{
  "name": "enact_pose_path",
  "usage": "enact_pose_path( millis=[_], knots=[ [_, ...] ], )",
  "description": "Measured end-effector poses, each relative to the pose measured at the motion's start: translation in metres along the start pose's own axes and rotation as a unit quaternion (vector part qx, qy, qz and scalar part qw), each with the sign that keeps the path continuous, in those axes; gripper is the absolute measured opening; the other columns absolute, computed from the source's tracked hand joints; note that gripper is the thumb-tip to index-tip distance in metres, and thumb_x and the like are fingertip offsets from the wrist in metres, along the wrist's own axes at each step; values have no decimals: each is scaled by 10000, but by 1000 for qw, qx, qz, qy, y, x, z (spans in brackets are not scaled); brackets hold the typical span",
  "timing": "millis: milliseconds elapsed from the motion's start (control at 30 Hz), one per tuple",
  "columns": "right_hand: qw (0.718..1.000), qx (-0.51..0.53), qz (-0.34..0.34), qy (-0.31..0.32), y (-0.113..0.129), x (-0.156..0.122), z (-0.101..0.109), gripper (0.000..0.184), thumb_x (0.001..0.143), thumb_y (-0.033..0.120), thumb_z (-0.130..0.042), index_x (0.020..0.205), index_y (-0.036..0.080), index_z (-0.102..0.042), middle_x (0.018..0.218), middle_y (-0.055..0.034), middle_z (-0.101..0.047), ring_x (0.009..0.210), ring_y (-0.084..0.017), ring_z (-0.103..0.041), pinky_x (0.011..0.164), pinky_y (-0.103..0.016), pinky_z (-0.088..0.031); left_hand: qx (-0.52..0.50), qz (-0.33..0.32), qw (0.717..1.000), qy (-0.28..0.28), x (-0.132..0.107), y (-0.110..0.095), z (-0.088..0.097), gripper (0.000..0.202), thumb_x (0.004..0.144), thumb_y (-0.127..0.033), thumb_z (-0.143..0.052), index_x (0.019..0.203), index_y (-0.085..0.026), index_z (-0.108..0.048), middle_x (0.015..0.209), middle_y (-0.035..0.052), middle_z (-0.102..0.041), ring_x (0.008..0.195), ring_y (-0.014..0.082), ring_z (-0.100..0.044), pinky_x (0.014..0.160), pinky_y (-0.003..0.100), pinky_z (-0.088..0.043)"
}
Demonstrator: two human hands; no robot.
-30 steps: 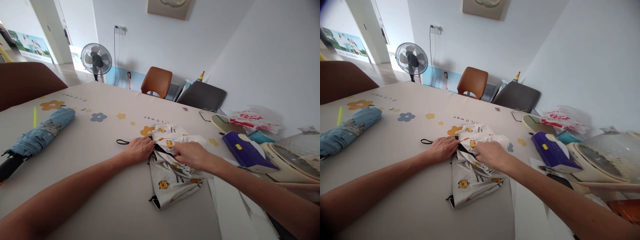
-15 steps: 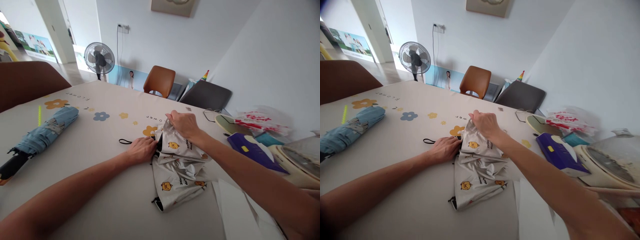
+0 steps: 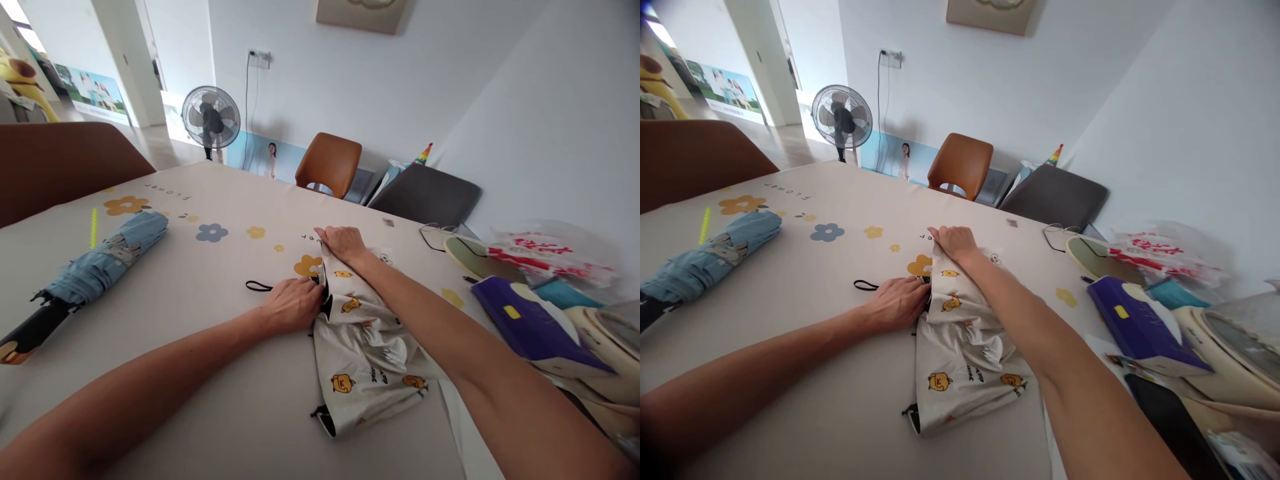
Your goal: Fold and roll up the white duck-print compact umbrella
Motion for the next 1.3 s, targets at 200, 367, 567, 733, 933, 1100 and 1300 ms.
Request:
enact_pose_path(
  millis=[200, 367, 567, 733, 933, 1100, 1300],
  knots=[
    [997, 27, -38, 57, -5, 0, -16, 568, 911, 504, -224, 901, 128, -650, 889, -159, -686, 848, -229, -627, 698, -295, -383, 13, -6, 1000, -23, -2, 0, 0, 190, 891, -231, -315, 888, -184, -498, 834, 50, -583, 822, 185, -548, 679, 306, -401],
    [990, 70, -89, -84, -28, -31, 39, 446, 922, 414, -208, 1033, 152, -552, 991, -122, -645, 844, -213, -590, 658, -286, -362, 20, -7, 999, -33, -3, 0, 0, 188, 886, -222, -325, 848, -184, -505, 809, 43, -579, 790, 180, -545, 642, 301, -392],
    [981, 156, 113, -34, -2, -125, 70, 168, 839, 291, -455, 772, 203, -581, 779, -9, -639, 657, -129, -553, 597, -234, -346, 8, 1, 1000, -29, -3, 0, -1, 160, 877, -220, -354, 855, -191, -510, 811, 40, -572, 799, 177, -543, 631, 291, -390],
    [976, 146, 161, -6, 7, -161, 60, 118, 831, 248, -501, 781, 212, -601, 762, 2, -624, 669, -126, -559, 557, -229, -334, 14, -5, 999, -30, -3, -1, 2, 173, 871, -203, -350, 842, -188, -519, 803, 32, -575, 776, 170, -538, 625, 290, -393],
    [978, 29, 174, -113, 6, -162, 52, 146, 865, 243, -470, 815, 180, -592, 753, -32, -625, 688, -152, -571, 578, -257, -341, 21, -4, 999, -43, -4, -1, 2, 216, 893, -238, -320, 859, -188, -527, 790, 27, -584, 776, 170, -543, 627, 288, -393],
    [961, 21, 227, -154, 17, -162, 50, 202, 862, 254, -482, 703, 171, -574, 692, -30, -616, 664, -158, -559, 628, -284, -374, 15, -2, 999, -36, -4, -1, 3, 229, 902, -247, -303, 891, -184, -523, 826, 35, -587, 811, 175, -549, 659, 293, -404],
    [949, 67, 268, -148, 22, -161, 46, 161, 842, 253, -520, 950, 149, -580, 1006, -95, -635, 1000, -229, -551, 914, -393, -368, 17, -10, 999, -28, -3, -1, 5, 232, 893, -276, -312, 827, -185, -516, 799, 25, -584, 795, 167, -550, 683, 293, -413]
  ],
)
Point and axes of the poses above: each hand's wrist, its own x-axis towards the middle knuckle, its own z-axis out of the back of the hand, y = z × x, the point moved 5 cm from there along x, towards the middle knuckle
